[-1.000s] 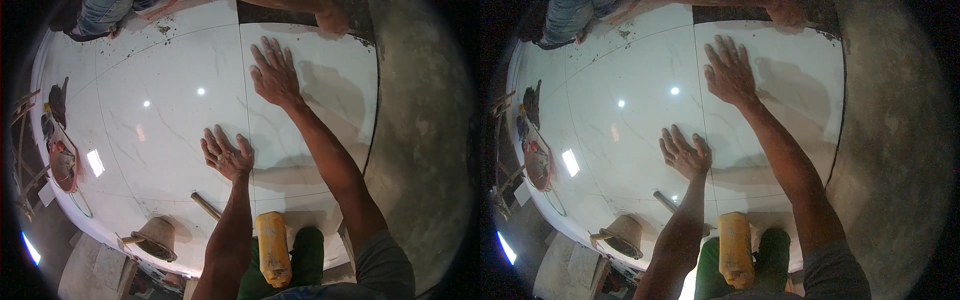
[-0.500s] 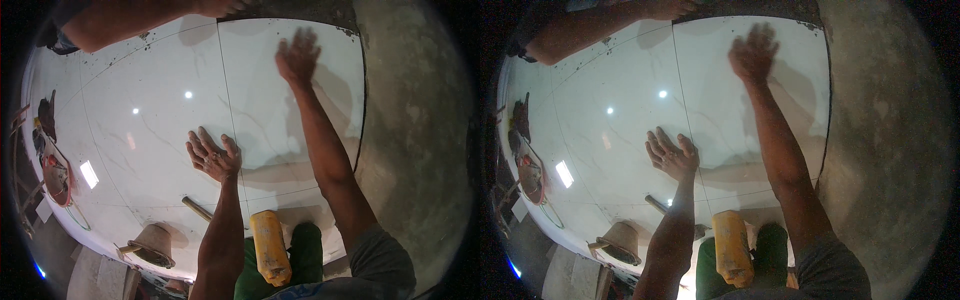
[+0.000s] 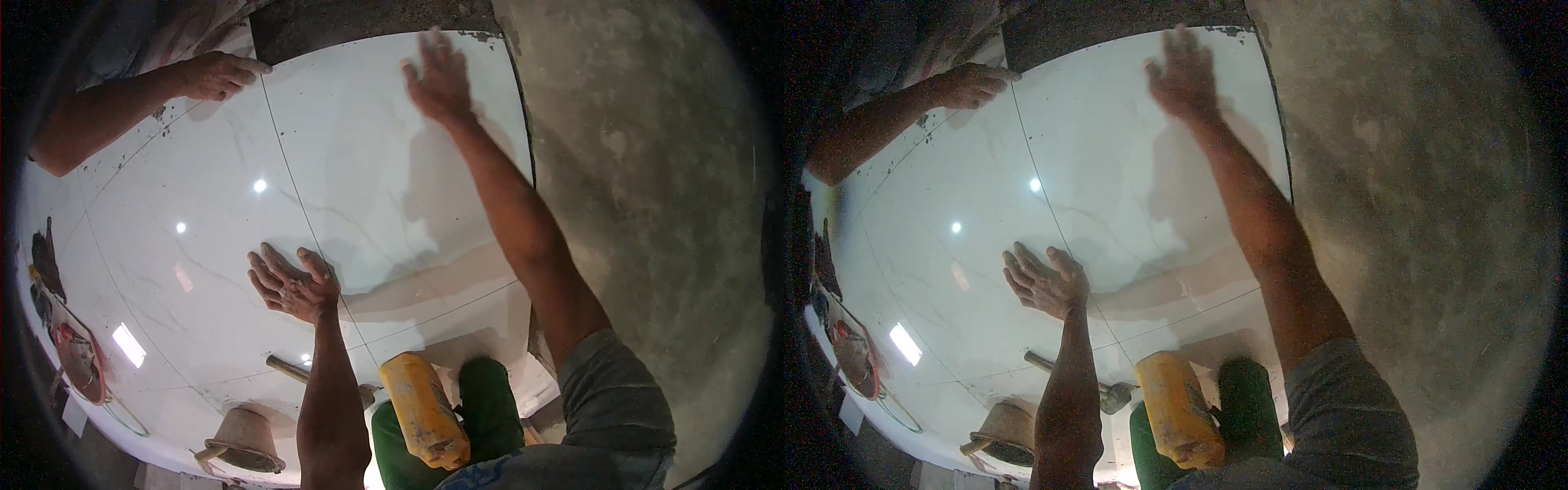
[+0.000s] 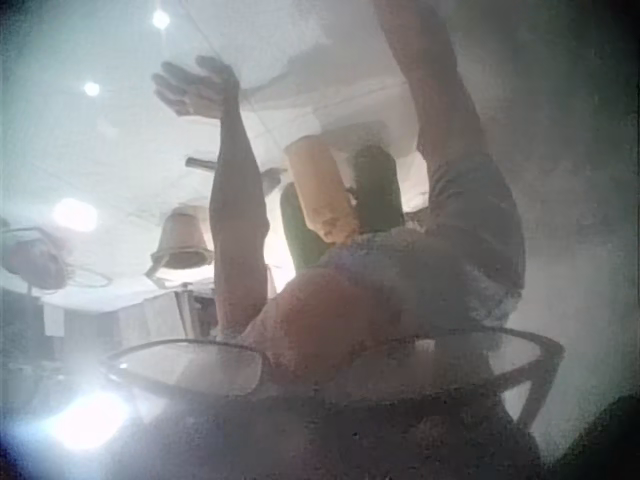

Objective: The person applies grout to the edges of floor tiles using a scraper, wipes excess material with a cloth, and assists another person in positioning a floor tile into place.

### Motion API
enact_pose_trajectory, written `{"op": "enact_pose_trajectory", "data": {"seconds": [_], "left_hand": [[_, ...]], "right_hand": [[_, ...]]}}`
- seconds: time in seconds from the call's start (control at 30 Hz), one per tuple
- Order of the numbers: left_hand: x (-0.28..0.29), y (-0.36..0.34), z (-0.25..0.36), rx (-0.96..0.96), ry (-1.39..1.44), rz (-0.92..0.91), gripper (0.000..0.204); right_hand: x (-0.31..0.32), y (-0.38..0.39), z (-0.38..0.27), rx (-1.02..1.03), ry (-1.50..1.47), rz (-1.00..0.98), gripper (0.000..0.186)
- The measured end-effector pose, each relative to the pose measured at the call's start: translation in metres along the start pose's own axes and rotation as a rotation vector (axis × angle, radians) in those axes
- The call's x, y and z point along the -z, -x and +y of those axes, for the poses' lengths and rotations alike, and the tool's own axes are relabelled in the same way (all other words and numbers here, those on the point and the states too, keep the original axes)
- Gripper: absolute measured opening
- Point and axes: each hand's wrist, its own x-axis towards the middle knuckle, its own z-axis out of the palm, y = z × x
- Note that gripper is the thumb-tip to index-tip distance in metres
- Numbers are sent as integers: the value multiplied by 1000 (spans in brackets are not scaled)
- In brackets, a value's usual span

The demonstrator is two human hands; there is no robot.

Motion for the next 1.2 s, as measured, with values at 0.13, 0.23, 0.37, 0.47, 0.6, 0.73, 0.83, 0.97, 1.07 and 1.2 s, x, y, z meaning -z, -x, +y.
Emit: {"op": "enact_pose_trajectory", "data": {"seconds": [0.13, 0.23, 0.37, 0.47, 0.6, 0.73, 0.83, 0.97, 1.07, 1.2], "left_hand": [[-2, 1, 4, -73, -60, 23, 71], [1, -1, 1, -68, -33, 37, 73], [8, -3, 2, -34, -25, -17, 74], [8, -3, -2, -37, -33, -20, 74], [7, -2, 0, -54, -37, -13, 70], [8, -2, 3, -44, -30, -26, 70], [9, -2, 4, -55, -17, -20, 71], [9, -3, 2, -61, -25, -14, 73], [8, -5, -4, -46, -41, -14, 73], [4, 0, 1, -48, -15, -3, 72]], "right_hand": [[-3, -8, 87, -163, 124, 58, 78], [16, 38, 72, -103, 108, -19, 72], [45, 129, 24, -154, 105, -107, 67], [64, 175, -10, -166, 78, -126, 65], [81, 209, -40, -187, 55, -160, 62], [86, 226, -52, -178, 31, -179, 62], [83, 235, -71, -201, 35, -193, 65], [87, 238, -138, 32, -126, -327, 73], [82, 211, -191, 296, -333, -489, 72], [50, 137, -218, 428, -324, -326, 67]]}}
